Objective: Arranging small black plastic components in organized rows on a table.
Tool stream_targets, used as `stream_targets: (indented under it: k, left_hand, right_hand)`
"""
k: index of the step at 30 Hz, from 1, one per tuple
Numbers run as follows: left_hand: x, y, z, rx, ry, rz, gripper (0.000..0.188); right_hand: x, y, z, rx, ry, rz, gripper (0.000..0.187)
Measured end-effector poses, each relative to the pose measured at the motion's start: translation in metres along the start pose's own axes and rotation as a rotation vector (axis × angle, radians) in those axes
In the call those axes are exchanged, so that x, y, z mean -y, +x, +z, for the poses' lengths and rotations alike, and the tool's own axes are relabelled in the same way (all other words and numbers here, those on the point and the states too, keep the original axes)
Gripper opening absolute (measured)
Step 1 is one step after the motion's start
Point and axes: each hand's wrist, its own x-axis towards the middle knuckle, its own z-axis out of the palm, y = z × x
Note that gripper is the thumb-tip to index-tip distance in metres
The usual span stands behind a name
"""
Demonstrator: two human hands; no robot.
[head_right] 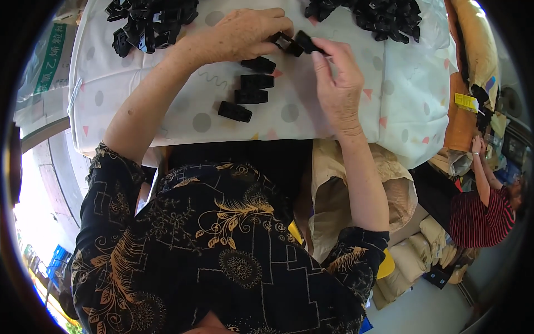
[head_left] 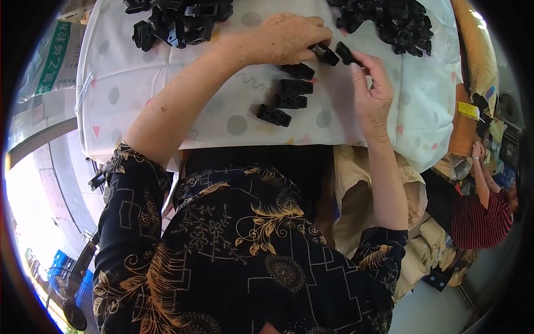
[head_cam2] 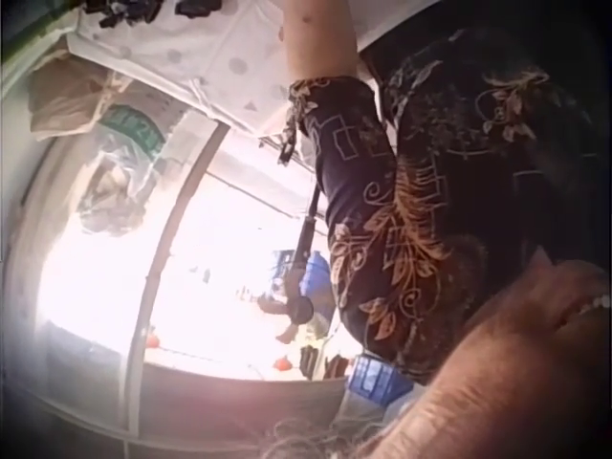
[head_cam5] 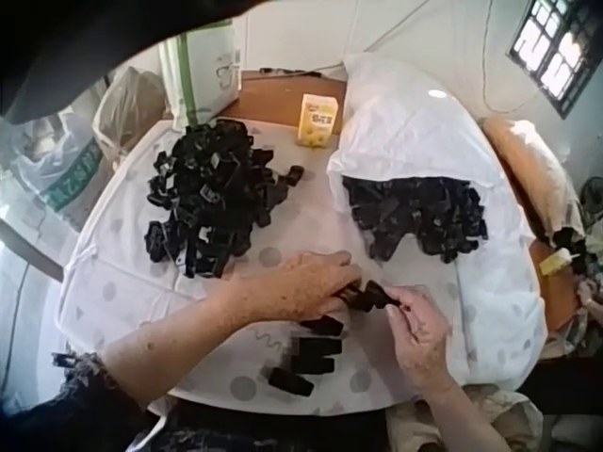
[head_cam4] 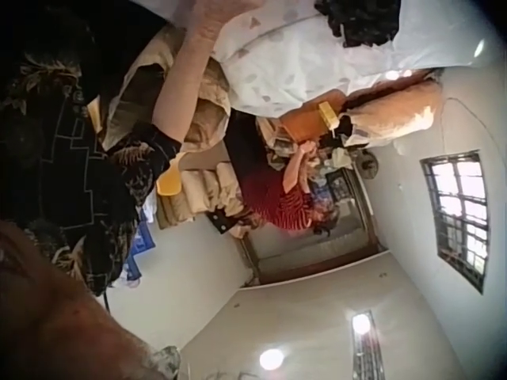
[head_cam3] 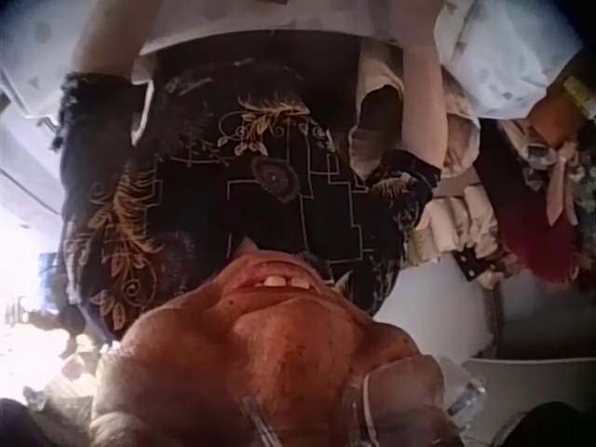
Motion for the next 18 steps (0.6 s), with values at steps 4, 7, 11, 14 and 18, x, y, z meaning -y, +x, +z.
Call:
stream_targets:
  k: [4, 7, 11, 14, 18]
  left_hand:
    - [-0.001, 0.004, 0.003, -0.033, -0.05, -0.06, 0.027]
    - [-0.001, 0.0, 0.003, -0.092, -0.056, 0.002, 0.028]
    - [-0.002, -0.001, -0.002, -0.067, -0.113, -0.021, 0.032]
    - [-0.005, 0.0, -0.006, 0.022, -0.144, -0.11, 0.03]
    - [-0.002, -0.001, -0.001, -0.018, -0.128, -0.064, 0.031]
  right_hand:
    - [0.003, 0.004, 0.013, 0.007, -0.153, -0.155, 0.025]
    - [-0.004, 0.003, 0.017, 0.008, -0.277, -0.276, 0.027]
    - [-0.005, 0.003, 0.018, 0.004, -0.315, -0.341, 0.025]
    - [-0.001, 0.003, 0.019, 0.011, -0.23, -0.263, 0.023]
    - [-0.001, 0.005, 0.018, 0.035, -0.133, -0.136, 0.022]
